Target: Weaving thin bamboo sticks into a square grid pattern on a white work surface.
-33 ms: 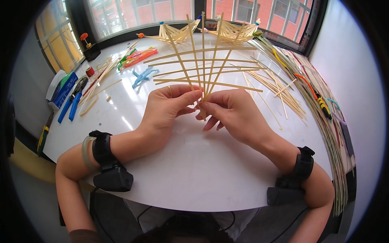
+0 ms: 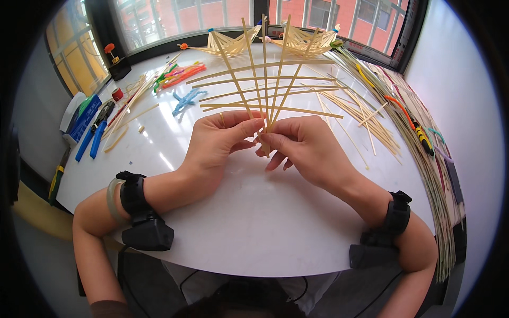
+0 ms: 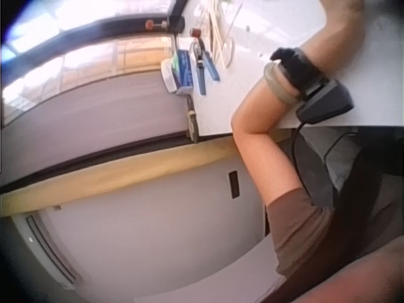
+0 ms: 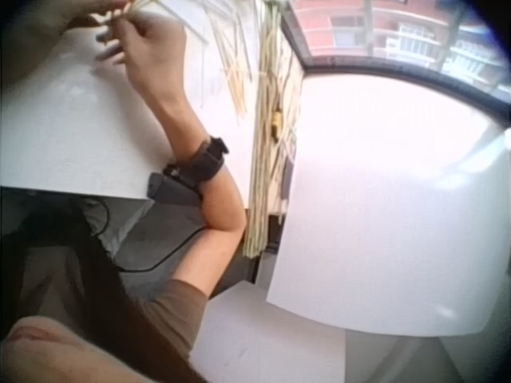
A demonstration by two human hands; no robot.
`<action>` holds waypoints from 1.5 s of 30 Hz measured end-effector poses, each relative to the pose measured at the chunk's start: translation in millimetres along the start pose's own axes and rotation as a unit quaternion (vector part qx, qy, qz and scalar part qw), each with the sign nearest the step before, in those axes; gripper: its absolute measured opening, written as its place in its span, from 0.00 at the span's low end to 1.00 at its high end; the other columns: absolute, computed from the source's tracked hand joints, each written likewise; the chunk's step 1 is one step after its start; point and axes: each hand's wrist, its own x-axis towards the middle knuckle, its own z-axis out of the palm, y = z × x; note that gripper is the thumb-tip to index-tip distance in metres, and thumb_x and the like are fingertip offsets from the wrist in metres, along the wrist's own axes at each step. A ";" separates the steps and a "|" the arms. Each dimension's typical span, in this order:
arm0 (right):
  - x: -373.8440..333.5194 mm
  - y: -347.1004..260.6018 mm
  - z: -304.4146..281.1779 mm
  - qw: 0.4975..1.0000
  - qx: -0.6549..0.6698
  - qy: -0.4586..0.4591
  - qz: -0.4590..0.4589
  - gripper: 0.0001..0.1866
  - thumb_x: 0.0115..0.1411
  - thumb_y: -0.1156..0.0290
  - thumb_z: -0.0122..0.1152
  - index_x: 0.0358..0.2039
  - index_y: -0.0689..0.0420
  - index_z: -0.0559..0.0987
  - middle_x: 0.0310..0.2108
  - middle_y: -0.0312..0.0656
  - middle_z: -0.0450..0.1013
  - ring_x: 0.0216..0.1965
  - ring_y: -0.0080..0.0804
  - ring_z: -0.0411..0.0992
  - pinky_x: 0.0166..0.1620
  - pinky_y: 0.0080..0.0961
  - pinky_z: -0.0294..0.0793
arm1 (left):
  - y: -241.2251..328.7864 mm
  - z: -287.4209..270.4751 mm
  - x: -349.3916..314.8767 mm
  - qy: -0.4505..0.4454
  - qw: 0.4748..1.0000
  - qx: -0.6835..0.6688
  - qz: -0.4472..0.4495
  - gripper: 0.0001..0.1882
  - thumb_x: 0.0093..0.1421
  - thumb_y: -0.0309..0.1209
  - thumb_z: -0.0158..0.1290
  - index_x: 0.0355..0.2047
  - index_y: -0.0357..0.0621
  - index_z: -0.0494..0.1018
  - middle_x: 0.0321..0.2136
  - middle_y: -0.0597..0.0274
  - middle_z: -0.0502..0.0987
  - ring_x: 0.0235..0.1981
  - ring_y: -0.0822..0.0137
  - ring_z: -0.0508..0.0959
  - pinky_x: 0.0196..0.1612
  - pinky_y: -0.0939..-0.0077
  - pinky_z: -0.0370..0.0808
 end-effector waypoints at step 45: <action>-0.4 -0.3 -5.3 0.998 0.026 -0.051 0.019 0.13 0.66 0.66 0.49 0.41 0.63 0.76 0.34 0.40 0.77 0.27 0.22 0.77 0.28 0.14 0.72 | 2.3 0.0 -1.1 0.012 0.998 0.045 0.040 0.09 0.56 0.29 0.58 0.37 0.39 0.79 0.30 0.65 0.80 0.32 0.76 0.77 0.37 0.80 0.72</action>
